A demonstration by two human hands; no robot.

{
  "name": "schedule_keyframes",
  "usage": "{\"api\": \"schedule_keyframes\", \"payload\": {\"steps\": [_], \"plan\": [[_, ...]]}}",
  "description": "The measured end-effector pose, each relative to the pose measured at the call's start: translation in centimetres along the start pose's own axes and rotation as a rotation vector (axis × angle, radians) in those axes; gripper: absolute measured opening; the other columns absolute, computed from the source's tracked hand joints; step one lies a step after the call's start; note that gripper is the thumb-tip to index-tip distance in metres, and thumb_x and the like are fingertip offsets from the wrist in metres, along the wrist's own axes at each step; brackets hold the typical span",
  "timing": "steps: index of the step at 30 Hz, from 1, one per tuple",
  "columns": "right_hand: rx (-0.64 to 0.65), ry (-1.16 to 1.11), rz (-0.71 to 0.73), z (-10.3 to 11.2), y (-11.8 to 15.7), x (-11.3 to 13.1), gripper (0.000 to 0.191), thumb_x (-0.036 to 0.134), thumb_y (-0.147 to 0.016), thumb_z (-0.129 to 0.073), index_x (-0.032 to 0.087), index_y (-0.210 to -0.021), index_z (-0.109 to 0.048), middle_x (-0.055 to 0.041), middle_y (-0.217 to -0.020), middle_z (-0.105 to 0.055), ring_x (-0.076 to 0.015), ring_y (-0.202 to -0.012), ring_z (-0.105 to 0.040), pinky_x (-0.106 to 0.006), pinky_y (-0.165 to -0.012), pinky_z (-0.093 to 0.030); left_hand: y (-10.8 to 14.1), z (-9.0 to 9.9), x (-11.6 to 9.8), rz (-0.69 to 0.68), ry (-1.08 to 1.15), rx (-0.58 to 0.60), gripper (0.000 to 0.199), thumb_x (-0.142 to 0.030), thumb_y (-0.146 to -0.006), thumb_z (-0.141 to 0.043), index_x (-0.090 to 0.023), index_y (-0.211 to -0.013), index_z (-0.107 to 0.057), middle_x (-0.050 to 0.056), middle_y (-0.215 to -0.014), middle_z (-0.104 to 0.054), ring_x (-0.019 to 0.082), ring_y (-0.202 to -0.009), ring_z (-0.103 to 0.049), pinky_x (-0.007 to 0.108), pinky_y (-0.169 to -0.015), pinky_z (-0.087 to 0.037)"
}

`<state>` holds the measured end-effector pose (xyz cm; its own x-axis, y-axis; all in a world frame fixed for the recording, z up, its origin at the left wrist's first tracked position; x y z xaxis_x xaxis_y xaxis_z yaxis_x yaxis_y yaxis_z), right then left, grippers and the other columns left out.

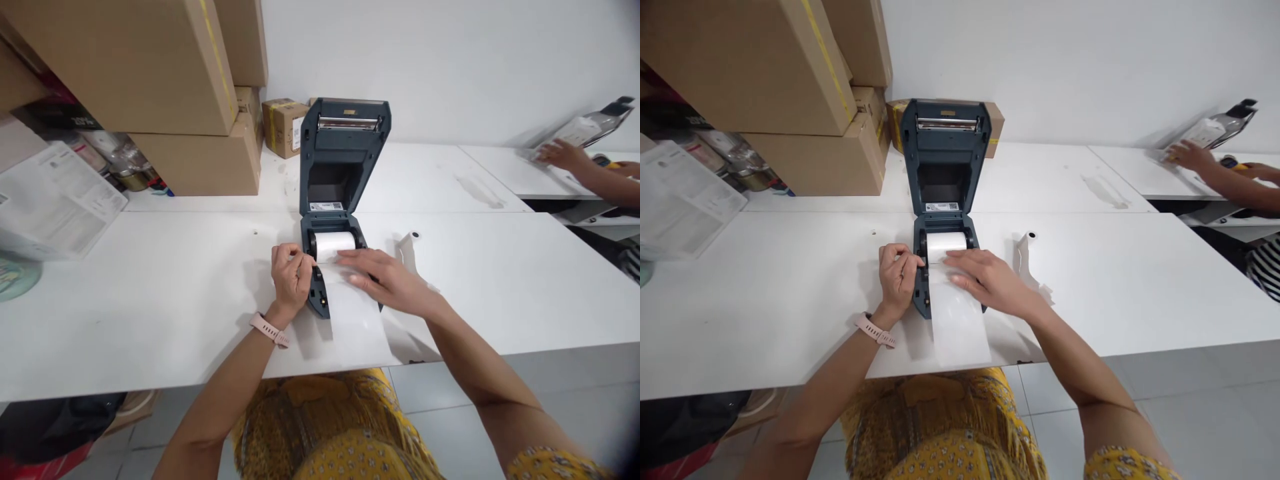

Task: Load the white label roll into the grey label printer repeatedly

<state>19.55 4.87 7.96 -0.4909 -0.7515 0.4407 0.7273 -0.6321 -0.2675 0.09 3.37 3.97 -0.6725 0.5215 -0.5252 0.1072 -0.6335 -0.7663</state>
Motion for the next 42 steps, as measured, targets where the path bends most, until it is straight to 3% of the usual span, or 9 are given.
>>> {"api": "schedule_keyframes", "payload": {"steps": [6,22,27,30,32,35,38,40,42], "plan": [[0.023,0.084,0.023,-2.5,2.2,1.0,0.043,0.04,-0.108,-0.049,0.034,-0.15,-0.058,-0.0048,-0.161,-0.054,-0.0269,-0.149,-0.053,-0.063,-0.126,-0.04,0.0,-0.1,0.2,0.026,-0.029,0.029,0.046,-0.028,-0.107,-0.038,-0.021,-0.075,-0.07,0.007,-0.088,-0.058,0.023,-0.089,-0.058,0.043,-0.088,-0.044],[-0.025,0.213,0.036,-3.6,4.0,2.3,0.07,0.046,-0.107,-0.05,0.044,-0.168,-0.014,-0.0018,-0.167,-0.045,-0.0293,-0.156,-0.042,-0.069,-0.129,-0.025,0.0,-0.3,0.6,0.07,-0.007,0.095,0.039,-0.029,-0.104,-0.045,-0.022,-0.075,-0.069,0.008,-0.094,-0.063,0.024,-0.1,-0.062,0.044,-0.094,-0.049],[-0.02,0.191,0.032,-3.5,4.0,2.1,0.069,0.047,-0.108,-0.049,0.045,-0.168,-0.016,-0.0012,-0.167,-0.044,-0.0293,-0.157,-0.041,-0.068,-0.128,-0.027,0.1,0.2,0.1,0.084,0.045,0.121,0.03,-0.036,-0.103,-0.05,-0.022,-0.093,-0.075,0.012,-0.117,-0.066,0.027,-0.115,-0.061,0.047,-0.1,-0.051],[-0.048,0.193,0.033,-3.6,4.0,2.2,0.066,0.047,-0.107,-0.051,0.042,-0.167,-0.024,-0.0021,-0.167,-0.044,-0.03,-0.156,-0.042,-0.067,-0.128,-0.028,0.2,0.4,-1.4,-0.046,0.092,0.208,0.032,-0.037,-0.103,-0.05,-0.023,-0.109,-0.078,0.014,-0.139,-0.064,0.03,-0.13,-0.055,0.051,-0.107,-0.049],[-0.084,0.194,0.035,-3.6,4.3,2.4,0.062,0.045,-0.106,-0.053,0.041,-0.164,-0.033,-0.0026,-0.164,-0.049,-0.03,-0.154,-0.046,-0.066,-0.127,-0.03,0.4,0.2,-2.4,-0.16,0.126,0.284,0.03,-0.033,-0.101,-0.051,-0.024,-0.109,-0.079,0.012,-0.133,-0.071,0.03,-0.129,-0.058,0.052,-0.11,-0.047],[-0.19,0.141,0.054,-2.5,4.8,2.6,0.045,0.038,-0.105,-0.058,0.039,-0.15,-0.056,-0.0027,-0.147,-0.068,-0.0275,-0.137,-0.064,-0.063,-0.127,-0.032,0.7,-0.2,-3.2,-0.252,0.112,0.361,0.027,-0.03,-0.098,-0.054,-0.026,-0.107,-0.079,0.007,-0.113,-0.08,0.029,-0.12,-0.067,0.054,-0.112,-0.046],[-0.397,0.049,0.056,0.7,4.9,2.0,0.028,0.027,-0.103,-0.061,0.036,-0.127,-0.073,-0.0002,-0.12,-0.082,-0.0213,-0.11,-0.078,-0.056,-0.125,-0.039,1.2,-0.2,-4.2,-0.312,0.071,0.35,0.024,-0.028,-0.094,-0.058,-0.024,-0.105,-0.078,0.007,-0.11,-0.082,0.028,-0.11,-0.072,0.055,-0.11,-0.048],[-0.558,0.037,0.021,3.8,4.0,0.8,0.025,0.03,-0.104,-0.06,0.034,-0.124,-0.074,-0.0022,-0.121,-0.081,-0.022,-0.113,-0.077,-0.052,-0.119,-0.046,1.9,0.0,-5.5,-0.372,0.059,0.33,0.023,-0.025,-0.092,-0.06,-0.021,-0.108,-0.076,0.008,-0.11,-0.082,0.027,-0.105,-0.074,0.052,-0.105,-0.053],[-0.662,0.053,-0.022,6.9,1.9,-0.9,0.032,0.041,-0.107,-0.054,0.032,-0.133,-0.07,-0.0061,-0.137,-0.074,-0.0261,-0.13,-0.068,-0.051,-0.115,-0.05,3.0,0.2,-7.1,-0.422,0.045,0.311,0.027,-0.024,-0.091,-0.062,-0.016,-0.114,-0.074,0.011,-0.112,-0.082,0.028,-0.107,-0.075,0.047,-0.102,-0.057]]}}
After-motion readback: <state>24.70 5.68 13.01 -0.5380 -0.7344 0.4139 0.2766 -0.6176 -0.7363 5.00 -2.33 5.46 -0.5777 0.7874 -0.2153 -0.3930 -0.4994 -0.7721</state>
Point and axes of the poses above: each hand's wrist, its own y-axis away from the middle knuckle, its own z-axis out of the back of the hand, x = y × z, the point moved 6 cm from there along -y, towards the middle knuckle
